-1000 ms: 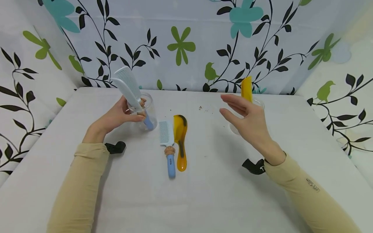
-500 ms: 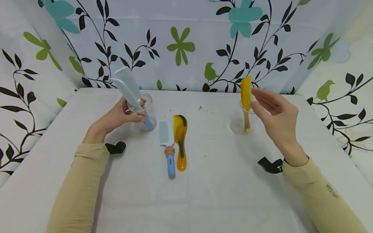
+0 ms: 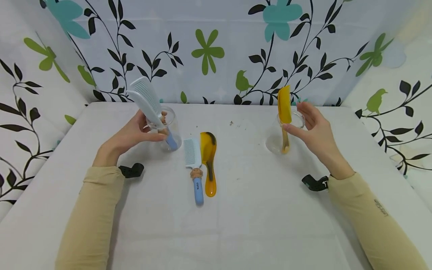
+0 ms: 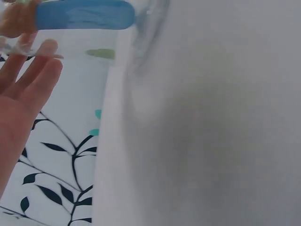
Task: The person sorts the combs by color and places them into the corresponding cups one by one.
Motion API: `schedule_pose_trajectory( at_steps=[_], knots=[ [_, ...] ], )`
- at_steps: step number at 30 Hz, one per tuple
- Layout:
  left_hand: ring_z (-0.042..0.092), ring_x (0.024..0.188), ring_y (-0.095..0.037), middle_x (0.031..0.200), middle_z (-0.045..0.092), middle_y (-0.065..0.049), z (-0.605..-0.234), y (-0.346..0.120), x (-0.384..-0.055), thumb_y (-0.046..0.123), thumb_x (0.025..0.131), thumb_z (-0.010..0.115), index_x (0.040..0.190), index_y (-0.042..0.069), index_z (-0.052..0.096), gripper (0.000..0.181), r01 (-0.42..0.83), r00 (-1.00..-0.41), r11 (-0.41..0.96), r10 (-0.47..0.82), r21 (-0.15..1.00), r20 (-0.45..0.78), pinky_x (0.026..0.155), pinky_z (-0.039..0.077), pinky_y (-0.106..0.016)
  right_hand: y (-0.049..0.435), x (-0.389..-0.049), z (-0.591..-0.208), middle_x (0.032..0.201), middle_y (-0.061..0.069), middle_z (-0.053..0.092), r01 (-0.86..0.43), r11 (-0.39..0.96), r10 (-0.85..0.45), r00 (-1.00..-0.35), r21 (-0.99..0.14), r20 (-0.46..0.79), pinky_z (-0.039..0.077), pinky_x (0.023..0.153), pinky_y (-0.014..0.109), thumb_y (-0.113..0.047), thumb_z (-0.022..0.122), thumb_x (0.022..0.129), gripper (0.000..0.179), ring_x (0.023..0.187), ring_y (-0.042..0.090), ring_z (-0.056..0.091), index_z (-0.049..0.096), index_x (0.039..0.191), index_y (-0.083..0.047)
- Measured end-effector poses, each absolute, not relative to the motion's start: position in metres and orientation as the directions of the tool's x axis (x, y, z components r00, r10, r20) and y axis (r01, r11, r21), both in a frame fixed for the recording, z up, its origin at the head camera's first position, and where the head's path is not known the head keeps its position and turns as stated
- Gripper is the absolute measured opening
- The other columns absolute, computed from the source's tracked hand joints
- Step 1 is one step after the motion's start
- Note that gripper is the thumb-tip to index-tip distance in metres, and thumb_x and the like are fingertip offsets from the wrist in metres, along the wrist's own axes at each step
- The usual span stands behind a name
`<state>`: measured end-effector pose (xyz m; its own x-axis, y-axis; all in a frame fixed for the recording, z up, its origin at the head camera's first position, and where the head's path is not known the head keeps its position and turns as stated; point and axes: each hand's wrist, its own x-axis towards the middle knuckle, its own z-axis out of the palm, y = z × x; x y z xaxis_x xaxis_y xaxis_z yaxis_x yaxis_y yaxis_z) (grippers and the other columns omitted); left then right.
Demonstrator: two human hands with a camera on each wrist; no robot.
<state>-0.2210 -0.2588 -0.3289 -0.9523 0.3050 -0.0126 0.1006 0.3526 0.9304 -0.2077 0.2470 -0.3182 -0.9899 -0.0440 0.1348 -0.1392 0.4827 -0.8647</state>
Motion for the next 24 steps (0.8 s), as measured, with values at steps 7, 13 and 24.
schedule_pose_trajectory(
  at_steps=[7, 13, 24],
  knots=[
    [0.031, 0.147, -0.026, 0.159, 0.032, -0.008, -0.296, -0.272, -0.207, -0.002, 0.090, 0.068, 0.153, 0.026, 0.024, 0.083, 0.220, -0.959, 0.190, 0.222, 0.957, 0.177, 0.117, 0.036, -0.027, 0.248, -0.216, -0.335, 0.161, 0.005, 0.034, -0.056, 0.498, -0.072, -0.997, -0.866, 0.023, 0.029, 0.119, 0.058, -0.040, 0.078, 0.087, 0.093, 0.146, 0.030, 0.032, 0.022, 0.159, -0.021],
    [0.046, 0.134, -0.020, 0.146, 0.048, -0.009, -0.273, -0.270, -0.193, 0.006, 0.093, 0.063, 0.148, 0.015, 0.034, 0.063, 0.383, -0.923, 0.005, 0.051, 0.924, 0.382, 0.107, 0.042, -0.017, 0.248, -0.216, -0.342, 0.157, 0.007, 0.038, -0.054, 0.531, -0.055, -0.998, -0.846, 0.029, 0.030, 0.114, 0.059, -0.044, 0.078, 0.084, 0.093, 0.134, 0.032, 0.036, 0.026, 0.157, -0.021],
    [0.060, 0.111, -0.031, 0.114, 0.063, -0.015, -0.218, -0.209, -0.164, 0.004, 0.075, 0.067, 0.115, -0.001, 0.054, 0.043, 0.810, -0.481, 0.093, -0.459, 0.578, 0.747, 0.105, 0.048, -0.033, 0.246, -0.216, -0.344, 0.157, 0.006, 0.037, -0.080, 0.503, -0.051, -0.997, -0.861, 0.063, 0.029, 0.116, 0.055, -0.040, 0.077, 0.087, 0.087, 0.136, 0.030, 0.035, 0.027, 0.156, -0.019]
  ],
)
